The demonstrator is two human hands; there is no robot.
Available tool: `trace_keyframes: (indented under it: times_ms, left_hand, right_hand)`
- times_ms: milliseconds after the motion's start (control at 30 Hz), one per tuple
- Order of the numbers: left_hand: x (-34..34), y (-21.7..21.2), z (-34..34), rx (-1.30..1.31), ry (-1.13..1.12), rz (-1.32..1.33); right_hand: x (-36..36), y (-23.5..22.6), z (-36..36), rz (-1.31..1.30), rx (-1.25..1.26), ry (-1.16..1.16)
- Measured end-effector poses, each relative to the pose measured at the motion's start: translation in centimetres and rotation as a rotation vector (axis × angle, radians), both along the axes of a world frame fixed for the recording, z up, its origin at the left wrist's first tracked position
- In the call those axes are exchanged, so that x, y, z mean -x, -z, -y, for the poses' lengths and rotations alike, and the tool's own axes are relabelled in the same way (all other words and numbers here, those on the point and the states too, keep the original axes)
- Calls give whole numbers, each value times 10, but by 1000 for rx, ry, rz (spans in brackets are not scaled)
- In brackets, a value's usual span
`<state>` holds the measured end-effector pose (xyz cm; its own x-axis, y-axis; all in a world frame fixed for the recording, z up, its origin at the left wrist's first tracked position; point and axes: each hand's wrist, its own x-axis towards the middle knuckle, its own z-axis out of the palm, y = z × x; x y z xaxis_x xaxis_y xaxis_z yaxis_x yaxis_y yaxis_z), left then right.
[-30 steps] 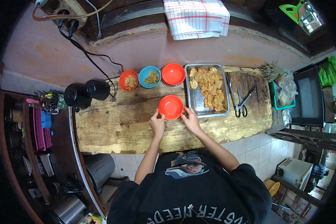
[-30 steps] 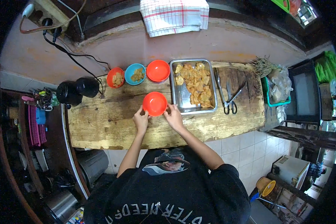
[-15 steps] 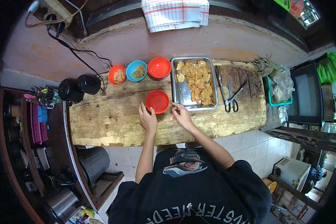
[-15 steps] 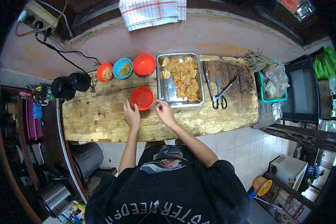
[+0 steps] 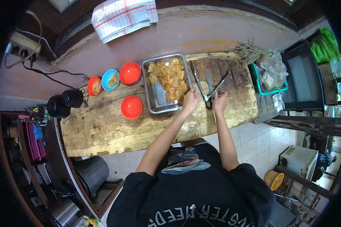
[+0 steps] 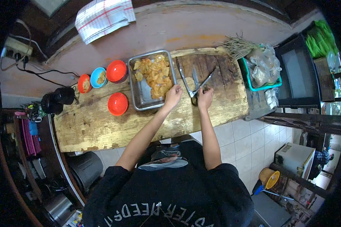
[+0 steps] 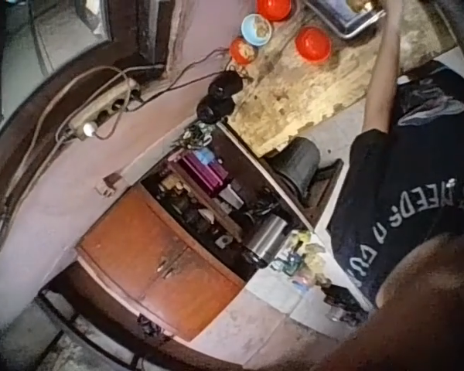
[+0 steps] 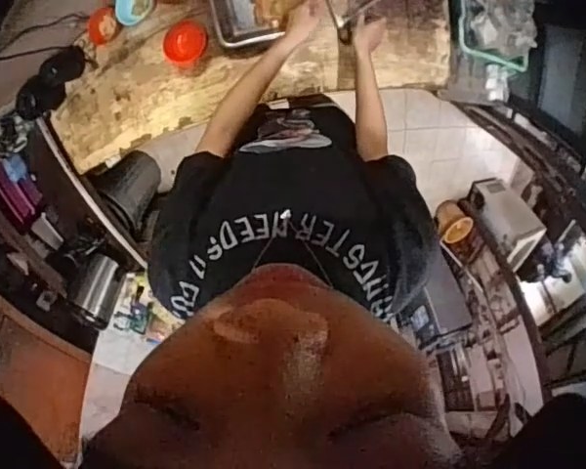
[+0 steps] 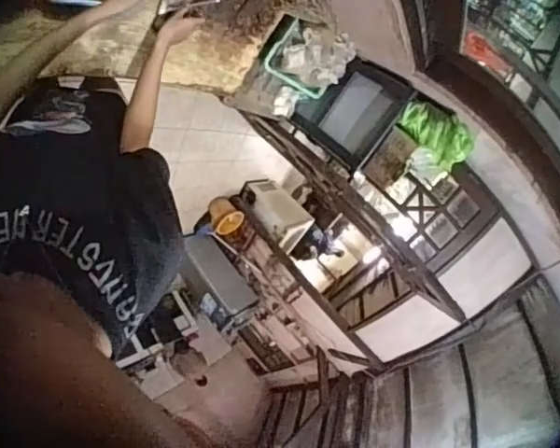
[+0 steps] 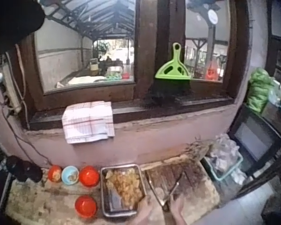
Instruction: Cutting pieces of fried food into smaller portions and placing them into bowls using tongs and scissors.
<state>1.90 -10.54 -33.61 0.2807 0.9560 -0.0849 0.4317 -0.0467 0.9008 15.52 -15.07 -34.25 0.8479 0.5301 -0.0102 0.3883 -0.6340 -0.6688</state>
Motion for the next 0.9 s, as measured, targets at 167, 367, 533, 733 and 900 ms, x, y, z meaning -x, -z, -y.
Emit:
trace_keyframes:
  times_ms: [167,367,533,733,900]
  left_hand:
    - [-45,0,-10,176,31,-146]
    - [-58,18,-16,200,27,-284]
    - [-60,16,-15,262,11,-274]
    - [-52,-51,-1,254,-59,-60]
    - [-39,-15,6,53,-216,138]
  right_hand:
    - [-26,20,-8,-64,165,-97]
    - [-18,6,-21,-100,227,-133]
    - [-15,6,-19,-74,27,-243]
    - [15,-35,2,-82,-185,-469]
    - [44,-46,14,-153,-298,-591]
